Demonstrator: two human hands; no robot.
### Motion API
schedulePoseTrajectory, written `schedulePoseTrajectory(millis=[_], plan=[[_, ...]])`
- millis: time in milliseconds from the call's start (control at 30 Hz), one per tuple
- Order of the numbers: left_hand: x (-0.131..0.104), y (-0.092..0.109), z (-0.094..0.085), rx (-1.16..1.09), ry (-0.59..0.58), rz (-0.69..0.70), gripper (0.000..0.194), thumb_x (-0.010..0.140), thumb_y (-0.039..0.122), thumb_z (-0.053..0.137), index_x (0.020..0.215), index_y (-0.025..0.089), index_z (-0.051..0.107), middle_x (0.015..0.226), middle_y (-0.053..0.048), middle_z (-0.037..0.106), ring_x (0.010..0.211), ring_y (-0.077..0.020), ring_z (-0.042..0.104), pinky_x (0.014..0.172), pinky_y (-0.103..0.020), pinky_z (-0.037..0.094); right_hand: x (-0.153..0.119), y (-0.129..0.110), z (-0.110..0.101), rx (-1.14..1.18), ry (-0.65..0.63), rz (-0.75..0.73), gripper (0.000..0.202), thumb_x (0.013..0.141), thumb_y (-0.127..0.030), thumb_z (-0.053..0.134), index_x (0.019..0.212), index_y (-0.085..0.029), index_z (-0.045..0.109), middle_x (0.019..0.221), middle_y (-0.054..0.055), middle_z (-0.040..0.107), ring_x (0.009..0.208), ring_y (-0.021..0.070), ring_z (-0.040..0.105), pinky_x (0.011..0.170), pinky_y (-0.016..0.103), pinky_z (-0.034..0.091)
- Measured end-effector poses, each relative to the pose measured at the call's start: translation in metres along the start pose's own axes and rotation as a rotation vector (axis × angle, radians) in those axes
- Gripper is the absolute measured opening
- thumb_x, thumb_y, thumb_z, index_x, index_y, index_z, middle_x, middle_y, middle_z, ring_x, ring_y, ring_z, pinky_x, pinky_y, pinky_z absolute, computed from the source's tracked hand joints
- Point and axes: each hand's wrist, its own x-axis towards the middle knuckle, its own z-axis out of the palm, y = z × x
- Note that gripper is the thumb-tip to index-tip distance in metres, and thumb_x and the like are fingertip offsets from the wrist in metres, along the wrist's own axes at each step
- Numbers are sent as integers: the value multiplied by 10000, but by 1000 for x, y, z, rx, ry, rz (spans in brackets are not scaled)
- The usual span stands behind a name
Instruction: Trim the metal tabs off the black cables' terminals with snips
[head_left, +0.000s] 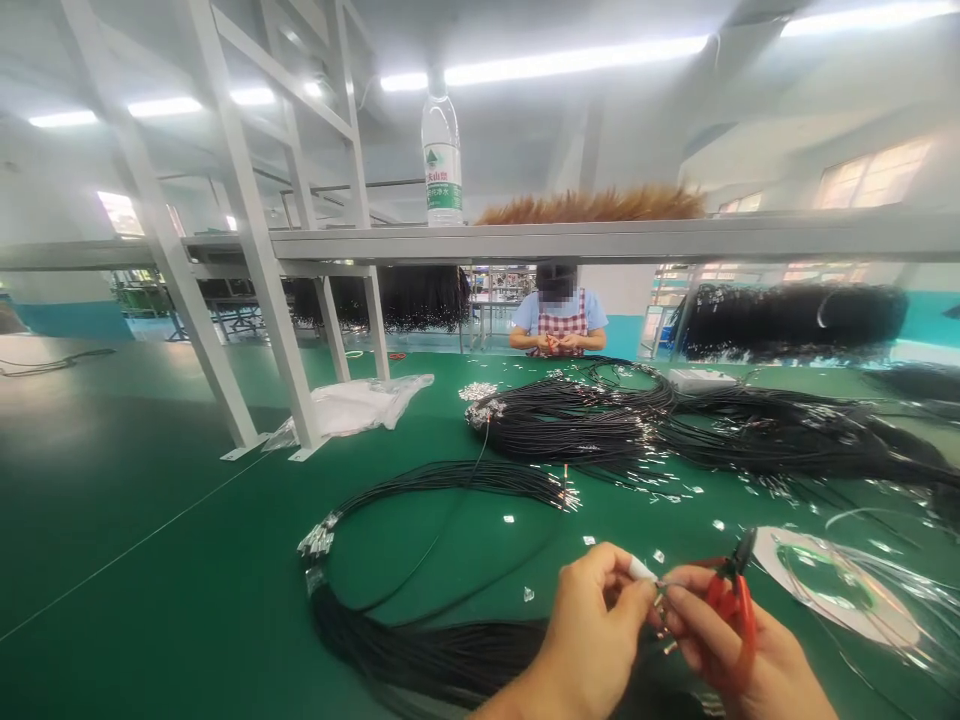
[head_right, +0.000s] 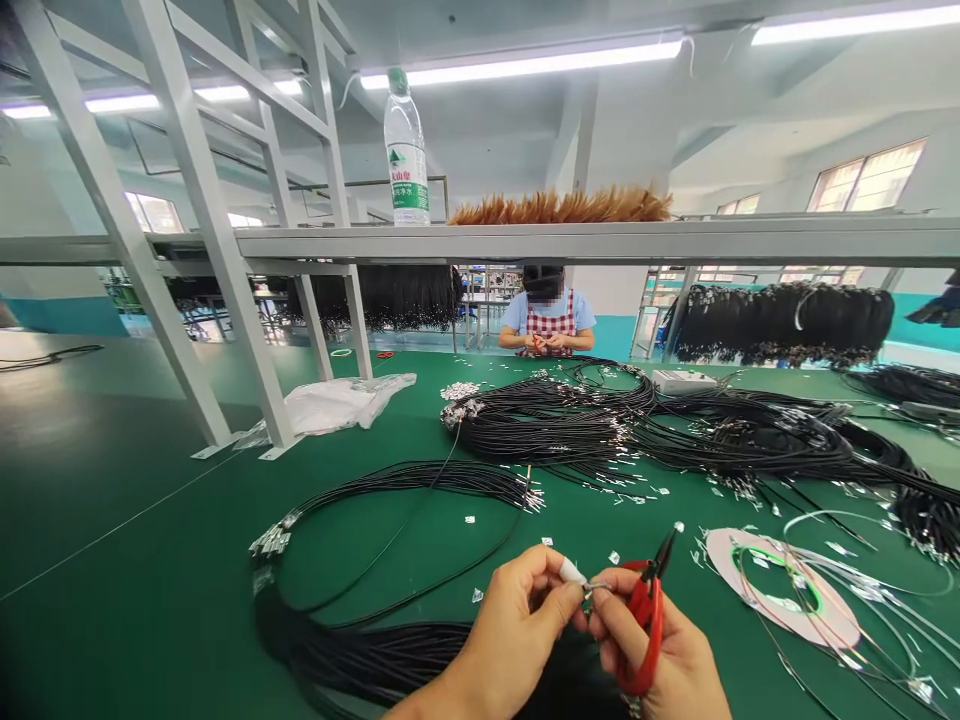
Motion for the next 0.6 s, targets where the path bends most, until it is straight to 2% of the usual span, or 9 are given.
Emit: schedulePoseTrajectory(millis=[133, 300, 367, 500, 600], plan=[[-1, 3, -1, 34, -31, -16, 127, 806, 227, 509, 734, 140, 566, 609, 10, 551, 593, -99, 500, 605, -219, 379, 0, 1, -2, 16, -44, 14, 277, 650, -444, 750, 699, -196, 639, 563, -23, 560, 467, 87, 419, 421, 201, 326], [5, 5, -13, -1, -252, -150, 201, 807, 313, 525, 707, 139, 544, 545, 35, 490, 519, -73, 398, 561, -216, 304, -2, -2, -1, -44, -33, -8, 307, 661, -485, 729, 709, -201, 624, 517, -35, 525, 429, 74, 396, 398, 189, 271], [6, 7, -16, -13, -276, -177, 198, 800, 319, 542, 723, 136, 547, 553, 32, 499, 528, -75, 404, 570, -219, 303, 1, -1, -2, -45, -34, -16, 306, 667, -481, 726, 735, -196, 635, 517, -31, 534, 425, 74, 395, 398, 190, 273], [4, 10, -14, 104, -142, -27, 117, 812, 252, 529, 765, 148, 555, 638, 11, 557, 601, -99, 472, 612, -233, 349, 10, 0, -6, 29, -56, 41, 360, 635, -506, 744, 766, -176, 681, 545, -2, 577, 451, 92, 425, 416, 206, 333], [2, 7, -12, 395, -1, 180, 119, 832, 167, 478, 740, 168, 553, 703, -5, 576, 707, -135, 492, 675, -261, 368, 12, -2, -7, 90, -32, 102, 416, 628, -564, 725, 750, -169, 684, 540, 9, 597, 436, 94, 442, 419, 209, 347]])
